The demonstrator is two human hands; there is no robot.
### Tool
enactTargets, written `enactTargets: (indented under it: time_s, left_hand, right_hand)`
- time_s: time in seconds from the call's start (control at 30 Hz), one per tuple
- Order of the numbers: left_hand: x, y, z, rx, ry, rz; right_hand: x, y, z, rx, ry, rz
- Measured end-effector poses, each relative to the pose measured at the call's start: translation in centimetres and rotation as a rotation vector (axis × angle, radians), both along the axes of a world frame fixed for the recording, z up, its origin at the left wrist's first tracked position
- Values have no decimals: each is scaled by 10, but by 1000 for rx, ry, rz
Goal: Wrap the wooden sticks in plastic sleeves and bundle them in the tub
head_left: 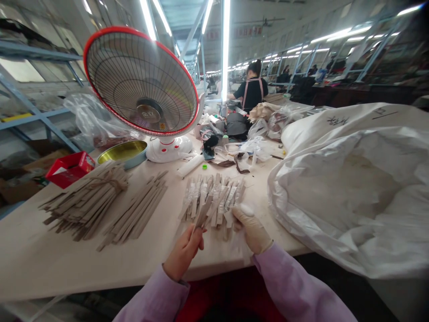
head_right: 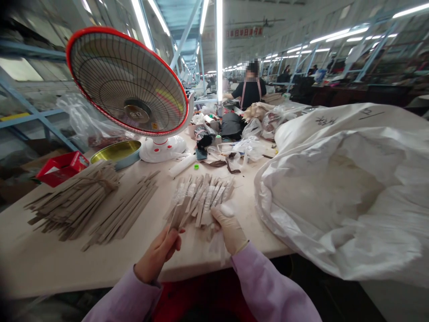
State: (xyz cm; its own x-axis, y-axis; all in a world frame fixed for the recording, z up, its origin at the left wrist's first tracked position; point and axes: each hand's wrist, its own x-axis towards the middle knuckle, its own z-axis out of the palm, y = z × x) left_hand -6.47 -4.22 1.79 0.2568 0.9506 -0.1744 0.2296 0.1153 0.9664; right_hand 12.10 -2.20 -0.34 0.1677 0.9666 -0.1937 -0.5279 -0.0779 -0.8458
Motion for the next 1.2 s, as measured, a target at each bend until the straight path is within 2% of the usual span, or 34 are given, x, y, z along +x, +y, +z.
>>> enactTargets:
  time_s: [0.17,0.37,0.53,0.7,0.8,0.87,0.93,1.0,1.13,1.2]
  left_hand:
    - [-23,-18,3,59,139,-16]
    - [-39,-24,4,114,219,2]
    - [-44,-27,4,158,292,-119]
    - [-43,-24,7,186,358,-189]
    - [-46,-20,10,203,411,-203]
    - [-46,-18,11,226,434,-210]
    - [-42,-15,11,270,448,-187]
    - [-33,-13,9,328,453,-146]
    - [-18,-11,4,349,447,-127]
    - [-15,-11,3,341,488,-118]
  right_hand:
    - [14,9,3,-17,34,-53]
    - [15,3,6,7,47,39]
    - [16,2,5,-37,85,4]
    - [18,2,6,-42,72,76]
    - [25,2,9,-4,-13,95]
    - [27,0,10,36,-166,120]
    - [19,-4,11,60,-321,155]
    - [3,-12,10,38,-386,175]
    - [-24,-22,3,0,-283,301]
    - [-25,-20,0,17,-151,260]
